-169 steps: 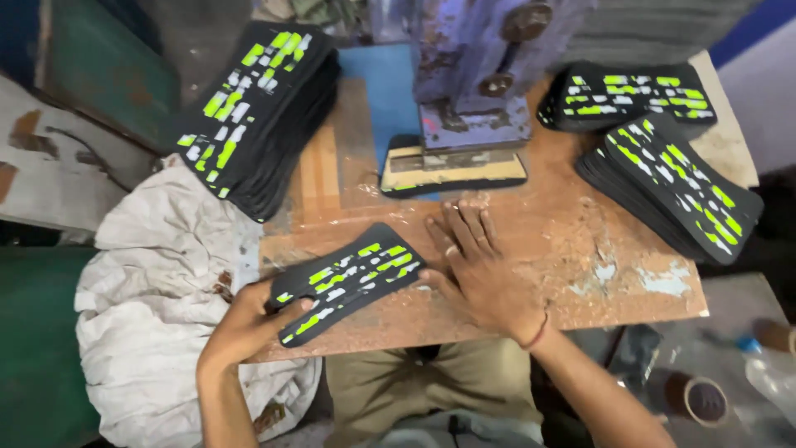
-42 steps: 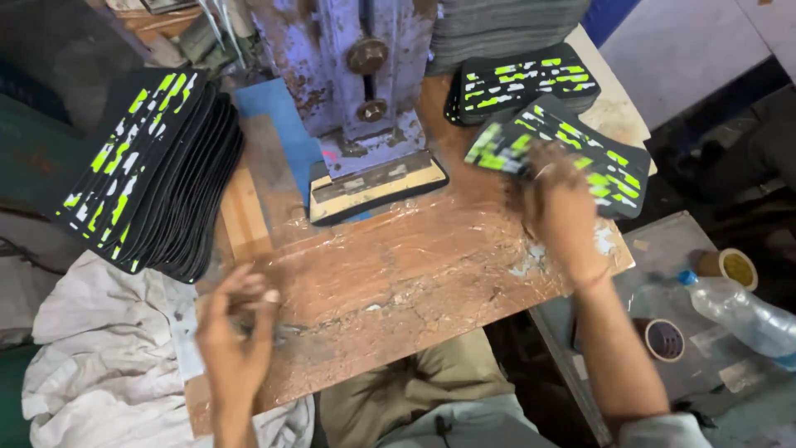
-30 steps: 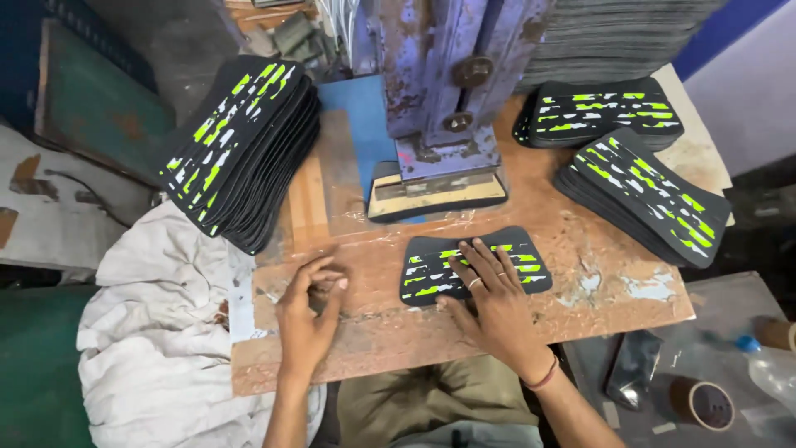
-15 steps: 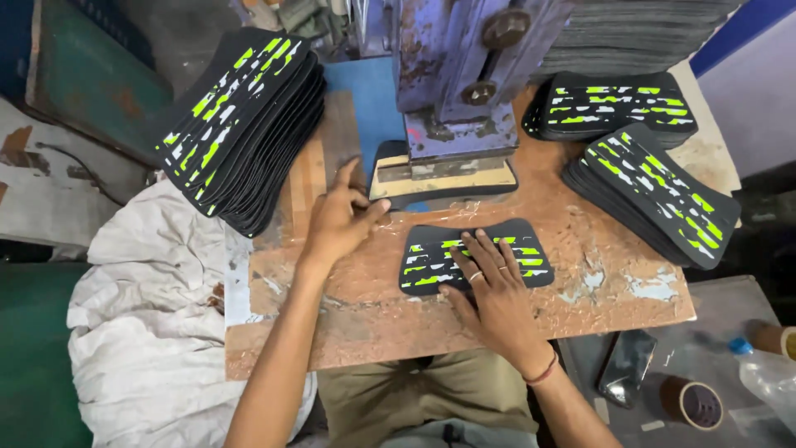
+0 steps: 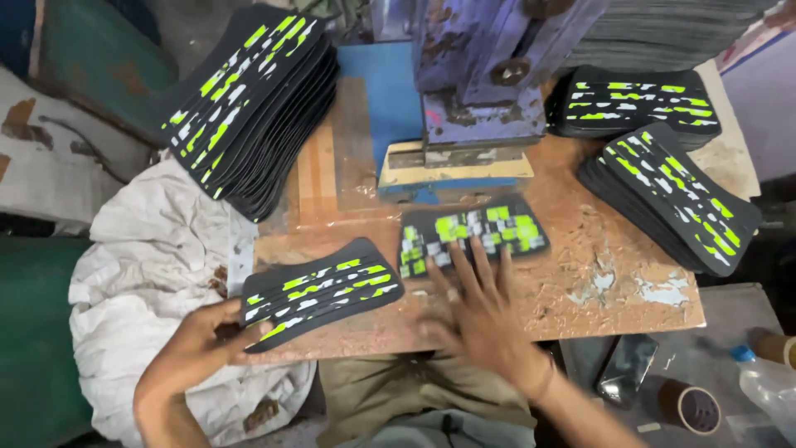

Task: Operating a manual or semi-automatic stamping machine to print patterns onto flexible shoe material components.

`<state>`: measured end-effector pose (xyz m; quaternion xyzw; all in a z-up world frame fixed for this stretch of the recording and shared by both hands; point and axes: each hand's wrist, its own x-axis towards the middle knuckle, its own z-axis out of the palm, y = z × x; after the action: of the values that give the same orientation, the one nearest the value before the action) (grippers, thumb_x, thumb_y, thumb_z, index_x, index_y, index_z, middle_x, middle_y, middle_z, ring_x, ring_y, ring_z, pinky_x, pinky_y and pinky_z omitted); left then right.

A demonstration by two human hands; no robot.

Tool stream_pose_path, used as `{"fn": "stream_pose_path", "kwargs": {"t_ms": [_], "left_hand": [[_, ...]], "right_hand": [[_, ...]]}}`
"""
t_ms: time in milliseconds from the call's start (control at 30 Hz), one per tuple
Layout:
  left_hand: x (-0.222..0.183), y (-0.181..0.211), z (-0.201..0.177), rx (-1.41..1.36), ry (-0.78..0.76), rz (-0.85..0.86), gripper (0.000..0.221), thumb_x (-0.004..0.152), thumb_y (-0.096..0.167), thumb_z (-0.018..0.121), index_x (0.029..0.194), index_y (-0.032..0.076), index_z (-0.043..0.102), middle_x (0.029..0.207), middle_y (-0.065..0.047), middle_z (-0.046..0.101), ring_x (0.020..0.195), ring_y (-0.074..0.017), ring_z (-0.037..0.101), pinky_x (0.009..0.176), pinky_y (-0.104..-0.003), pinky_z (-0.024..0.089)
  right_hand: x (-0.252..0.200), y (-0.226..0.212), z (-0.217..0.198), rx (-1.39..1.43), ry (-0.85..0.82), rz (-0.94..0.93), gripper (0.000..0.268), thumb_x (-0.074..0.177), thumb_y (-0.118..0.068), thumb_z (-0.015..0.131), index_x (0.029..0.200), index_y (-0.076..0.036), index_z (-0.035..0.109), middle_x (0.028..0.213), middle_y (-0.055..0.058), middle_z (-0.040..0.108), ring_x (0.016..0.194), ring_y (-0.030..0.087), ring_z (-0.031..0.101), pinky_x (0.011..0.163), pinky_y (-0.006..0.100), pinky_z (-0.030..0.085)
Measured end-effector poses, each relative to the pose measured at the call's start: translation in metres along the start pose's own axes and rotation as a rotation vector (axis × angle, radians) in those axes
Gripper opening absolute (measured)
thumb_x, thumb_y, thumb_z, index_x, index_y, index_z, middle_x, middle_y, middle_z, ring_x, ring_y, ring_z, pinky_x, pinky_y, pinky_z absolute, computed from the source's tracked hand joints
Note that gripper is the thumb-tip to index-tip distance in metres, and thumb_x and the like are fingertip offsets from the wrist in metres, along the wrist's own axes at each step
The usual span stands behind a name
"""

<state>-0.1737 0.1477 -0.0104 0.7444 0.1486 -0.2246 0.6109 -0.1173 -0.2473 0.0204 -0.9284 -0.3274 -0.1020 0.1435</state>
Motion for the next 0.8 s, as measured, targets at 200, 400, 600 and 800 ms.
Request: {"fn": "stream_pose_path", "kwargs": {"t_ms": [200, 400, 600, 800], "left_hand": [[0.025, 0.005, 0.021, 0.296, 0.076, 0.14, 0.027, 0.091, 0.025, 0.079, 0.091, -0.003, 0.08, 0.073, -0.005, 0.072, 0.068, -0.0099, 0.059, 0.061, -0.029, 0.051], [0.02, 0.021, 0.028, 0.105, 0.036, 0.177, 0.022, 0.089, 0.021, 0.076, 0.095, 0.0, 0.079, 0.077, 0.001, 0.075, 0.07, -0.0059, 0.063, 0.062, -0.028, 0.054], [0.022, 0.029, 0.029, 0.086, 0.016, 0.238, 0.026, 0.09, 0.022, 0.075, 0.102, -0.001, 0.079, 0.085, 0.0, 0.076, 0.076, -0.0054, 0.064, 0.066, -0.027, 0.054], [0.023, 0.027, 0.029, 0.109, 0.019, 0.209, 0.027, 0.09, 0.023, 0.075, 0.102, -0.001, 0.079, 0.088, -0.004, 0.075, 0.076, -0.0082, 0.065, 0.066, -0.028, 0.055]], "right_hand": [[0.09, 0.032, 0.024, -0.131, 0.069, -0.037, 0.082, 0.092, -0.064, 0.059, 0.153, -0.01, 0.047, 0.157, 0.025, 0.036, 0.147, 0.047, 0.031, 0.114, 0.073, 0.018], [0.1, 0.059, 0.026, -0.06, -0.108, -0.035, 0.075, 0.095, -0.066, 0.055, 0.15, -0.015, 0.053, 0.149, 0.02, 0.047, 0.142, 0.041, 0.04, 0.116, 0.067, 0.027], [0.086, 0.032, 0.024, -0.135, 0.022, -0.124, 0.077, 0.095, -0.065, 0.055, 0.15, -0.011, 0.053, 0.15, 0.022, 0.048, 0.142, 0.042, 0.041, 0.116, 0.069, 0.025], [0.095, 0.023, 0.034, -0.169, 0.127, -0.009, 0.078, 0.094, -0.067, 0.056, 0.15, -0.013, 0.053, 0.145, 0.024, 0.043, 0.134, 0.051, 0.039, 0.108, 0.078, 0.024]]}}
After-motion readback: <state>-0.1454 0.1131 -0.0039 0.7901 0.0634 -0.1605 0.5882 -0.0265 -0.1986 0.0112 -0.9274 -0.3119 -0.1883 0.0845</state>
